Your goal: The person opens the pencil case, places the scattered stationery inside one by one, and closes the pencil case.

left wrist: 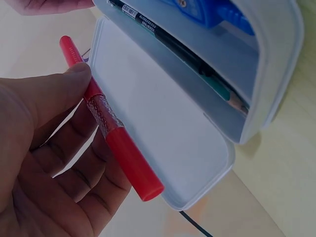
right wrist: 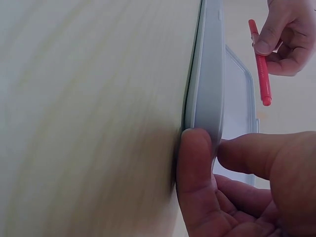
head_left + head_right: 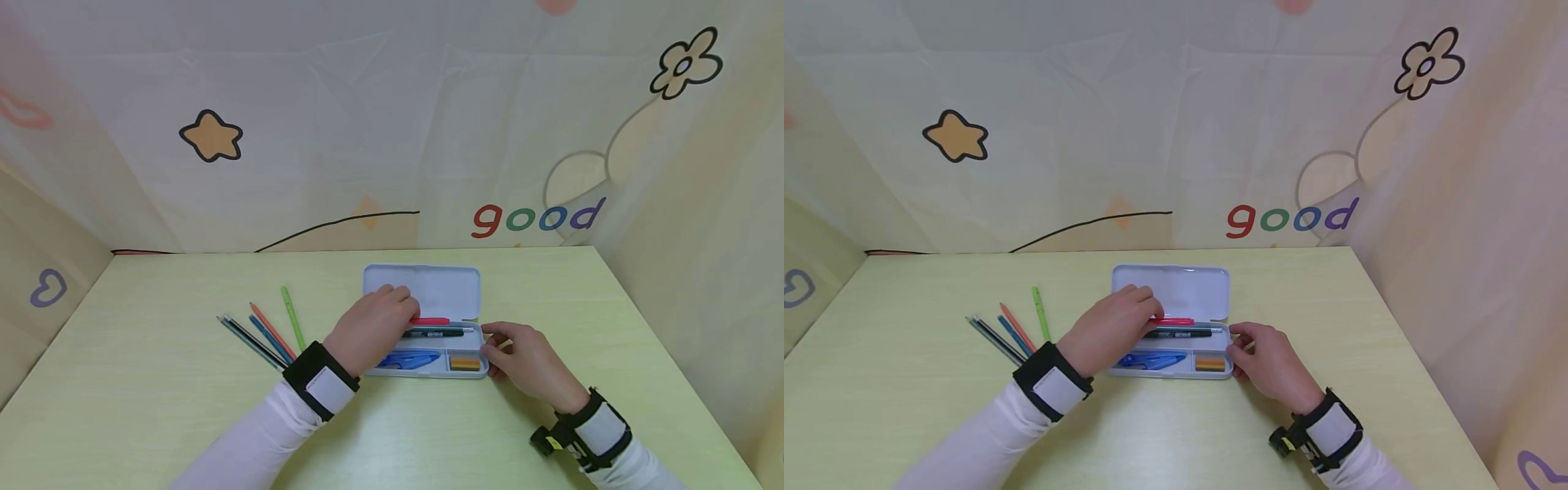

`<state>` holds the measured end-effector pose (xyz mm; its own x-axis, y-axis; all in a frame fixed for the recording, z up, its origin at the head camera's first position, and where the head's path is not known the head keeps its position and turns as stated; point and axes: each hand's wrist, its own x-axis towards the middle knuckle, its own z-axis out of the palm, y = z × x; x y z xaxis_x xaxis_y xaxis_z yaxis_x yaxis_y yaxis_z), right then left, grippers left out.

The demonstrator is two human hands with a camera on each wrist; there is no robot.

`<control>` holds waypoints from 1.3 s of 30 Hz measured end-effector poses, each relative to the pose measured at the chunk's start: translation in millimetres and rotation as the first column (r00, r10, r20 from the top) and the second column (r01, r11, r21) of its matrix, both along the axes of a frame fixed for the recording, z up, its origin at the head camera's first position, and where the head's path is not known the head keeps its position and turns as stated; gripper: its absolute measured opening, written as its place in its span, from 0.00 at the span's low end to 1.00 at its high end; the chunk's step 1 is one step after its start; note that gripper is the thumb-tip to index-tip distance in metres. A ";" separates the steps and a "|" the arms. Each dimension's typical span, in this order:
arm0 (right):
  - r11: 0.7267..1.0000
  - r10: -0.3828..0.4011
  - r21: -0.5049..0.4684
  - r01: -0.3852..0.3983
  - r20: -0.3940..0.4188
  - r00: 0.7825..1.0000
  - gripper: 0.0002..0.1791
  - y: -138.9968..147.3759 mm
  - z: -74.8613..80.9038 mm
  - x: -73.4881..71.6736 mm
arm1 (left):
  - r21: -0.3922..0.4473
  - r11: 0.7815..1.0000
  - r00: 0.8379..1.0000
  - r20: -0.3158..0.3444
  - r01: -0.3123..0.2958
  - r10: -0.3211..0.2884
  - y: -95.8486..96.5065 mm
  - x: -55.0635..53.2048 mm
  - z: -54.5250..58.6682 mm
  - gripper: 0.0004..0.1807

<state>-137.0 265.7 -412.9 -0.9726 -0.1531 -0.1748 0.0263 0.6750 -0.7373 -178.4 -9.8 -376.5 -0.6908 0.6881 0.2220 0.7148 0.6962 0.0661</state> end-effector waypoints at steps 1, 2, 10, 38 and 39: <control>1.000 0.000 -0.001 0.000 0.000 1.000 0.23 0.0 0.0 0.0 | 0.002 1.000 1.000 0.004 0.002 -0.002 1.0 -0.6 -0.9 0.06; 1.000 0.000 -0.002 0.000 0.000 1.000 0.23 0.0 0.0 0.1 | 0.004 1.000 1.000 0.010 0.004 -0.004 2.1 -1.2 -1.6 0.05; 1.000 0.005 0.001 -0.005 -0.005 1.000 0.23 -0.3 0.5 0.2 | 0.001 1.000 0.999 0.032 0.023 -0.023 10.2 -3.2 -8.9 0.05; 1.000 -0.002 -0.006 0.002 0.011 1.000 0.23 0.2 0.3 -0.8 | -0.099 0.995 0.999 0.052 0.021 -0.015 35.7 -4.6 -21.1 0.10; 1.000 -0.002 -0.006 0.002 0.010 1.000 0.23 0.2 0.3 -0.9 | -0.101 0.995 0.999 0.052 0.019 -0.014 36.3 -4.7 -21.8 0.11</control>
<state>-137.9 265.9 -412.5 -0.9711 -0.1521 -0.1840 0.0353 0.6709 -0.7407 -183.1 26.5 -398.3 -0.6875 0.7170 0.1152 0.7239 0.6891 0.0319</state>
